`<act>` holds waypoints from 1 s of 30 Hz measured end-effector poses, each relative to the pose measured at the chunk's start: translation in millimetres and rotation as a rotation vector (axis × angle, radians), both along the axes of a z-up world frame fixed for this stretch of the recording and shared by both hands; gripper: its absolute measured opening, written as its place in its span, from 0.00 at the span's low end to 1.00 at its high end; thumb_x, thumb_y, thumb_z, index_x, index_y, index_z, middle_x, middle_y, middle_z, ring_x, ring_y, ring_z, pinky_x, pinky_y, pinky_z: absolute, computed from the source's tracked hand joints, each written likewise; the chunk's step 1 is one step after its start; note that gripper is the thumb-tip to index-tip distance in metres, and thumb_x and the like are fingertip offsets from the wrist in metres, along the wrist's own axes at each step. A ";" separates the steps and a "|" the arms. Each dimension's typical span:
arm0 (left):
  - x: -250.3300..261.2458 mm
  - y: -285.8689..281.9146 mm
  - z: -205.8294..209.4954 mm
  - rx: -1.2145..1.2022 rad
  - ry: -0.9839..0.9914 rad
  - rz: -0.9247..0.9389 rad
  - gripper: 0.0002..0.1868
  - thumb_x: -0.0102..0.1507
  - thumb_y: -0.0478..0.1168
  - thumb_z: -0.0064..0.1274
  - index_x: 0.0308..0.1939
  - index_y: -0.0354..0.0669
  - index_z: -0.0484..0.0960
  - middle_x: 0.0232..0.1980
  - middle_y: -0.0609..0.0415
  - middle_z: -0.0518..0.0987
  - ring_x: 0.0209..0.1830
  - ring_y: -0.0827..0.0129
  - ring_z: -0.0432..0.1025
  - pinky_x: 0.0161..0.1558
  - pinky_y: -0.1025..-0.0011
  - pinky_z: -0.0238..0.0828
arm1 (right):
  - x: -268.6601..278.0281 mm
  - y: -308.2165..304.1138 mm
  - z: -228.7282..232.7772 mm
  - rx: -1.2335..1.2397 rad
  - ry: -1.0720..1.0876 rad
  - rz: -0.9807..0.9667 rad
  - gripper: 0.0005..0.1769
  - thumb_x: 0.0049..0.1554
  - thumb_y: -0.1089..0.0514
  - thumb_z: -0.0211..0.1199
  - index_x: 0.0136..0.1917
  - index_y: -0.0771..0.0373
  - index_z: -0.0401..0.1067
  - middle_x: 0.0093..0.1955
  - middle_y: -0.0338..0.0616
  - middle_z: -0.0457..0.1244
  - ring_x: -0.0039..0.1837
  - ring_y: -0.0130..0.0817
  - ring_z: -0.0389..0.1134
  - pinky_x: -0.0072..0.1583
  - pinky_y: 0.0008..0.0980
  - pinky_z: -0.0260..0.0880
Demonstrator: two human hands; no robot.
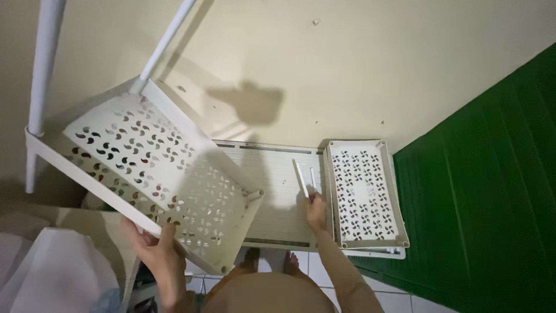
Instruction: The person assembles a white plastic shelving unit by inserting white support poles into the corner sockets of perforated trays. The person handles multiple trays and poles, connecting them to form a multi-tiered structure.
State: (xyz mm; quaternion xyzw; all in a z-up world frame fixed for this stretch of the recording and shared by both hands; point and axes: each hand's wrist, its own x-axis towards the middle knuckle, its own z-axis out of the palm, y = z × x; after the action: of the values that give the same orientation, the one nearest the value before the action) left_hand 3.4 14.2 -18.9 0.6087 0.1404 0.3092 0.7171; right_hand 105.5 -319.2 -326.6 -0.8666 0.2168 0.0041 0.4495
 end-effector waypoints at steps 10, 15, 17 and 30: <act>-2.9 -4.2 -9.7 0.040 -0.010 0.048 0.45 0.56 0.20 0.44 0.79 0.33 0.55 0.67 0.47 0.71 0.64 0.66 0.70 0.63 0.69 0.67 | -9.4 6.0 -2.6 -0.339 0.091 -0.056 0.17 0.62 0.54 0.58 0.59 0.70 0.69 0.54 0.57 0.65 0.56 0.51 0.68 0.58 0.46 0.70; -5.0 -5.1 -7.9 -0.013 0.025 0.082 0.44 0.56 0.21 0.44 0.78 0.34 0.57 0.64 0.49 0.72 0.62 0.67 0.70 0.62 0.70 0.67 | -6.8 9.2 -2.1 -0.445 0.086 -0.032 0.22 0.61 0.56 0.58 0.64 0.72 0.65 0.60 0.59 0.62 0.62 0.54 0.65 0.62 0.47 0.67; -5.7 -4.4 -4.7 0.035 0.132 0.102 0.44 0.55 0.21 0.43 0.77 0.35 0.57 0.61 0.47 0.74 0.58 0.67 0.72 0.59 0.70 0.69 | -7.8 9.2 -0.7 -0.489 0.066 -0.024 0.25 0.60 0.57 0.58 0.66 0.73 0.64 0.62 0.60 0.61 0.64 0.56 0.64 0.64 0.48 0.66; -15.5 8.4 10.6 -0.082 0.268 0.050 0.44 0.54 0.24 0.41 0.77 0.41 0.56 0.54 0.42 0.77 0.49 0.62 0.74 0.49 0.63 0.72 | -10.0 11.5 5.9 -0.159 -0.100 -0.078 0.22 0.62 0.51 0.57 0.65 0.66 0.65 0.58 0.52 0.62 0.54 0.45 0.66 0.53 0.42 0.73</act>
State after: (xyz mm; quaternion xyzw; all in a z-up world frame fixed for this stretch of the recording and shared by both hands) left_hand -12.1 22.6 -8.3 0.6109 0.2625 0.2372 0.7082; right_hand 95.6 -307.7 -320.7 -0.8896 0.2271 -0.0740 0.3894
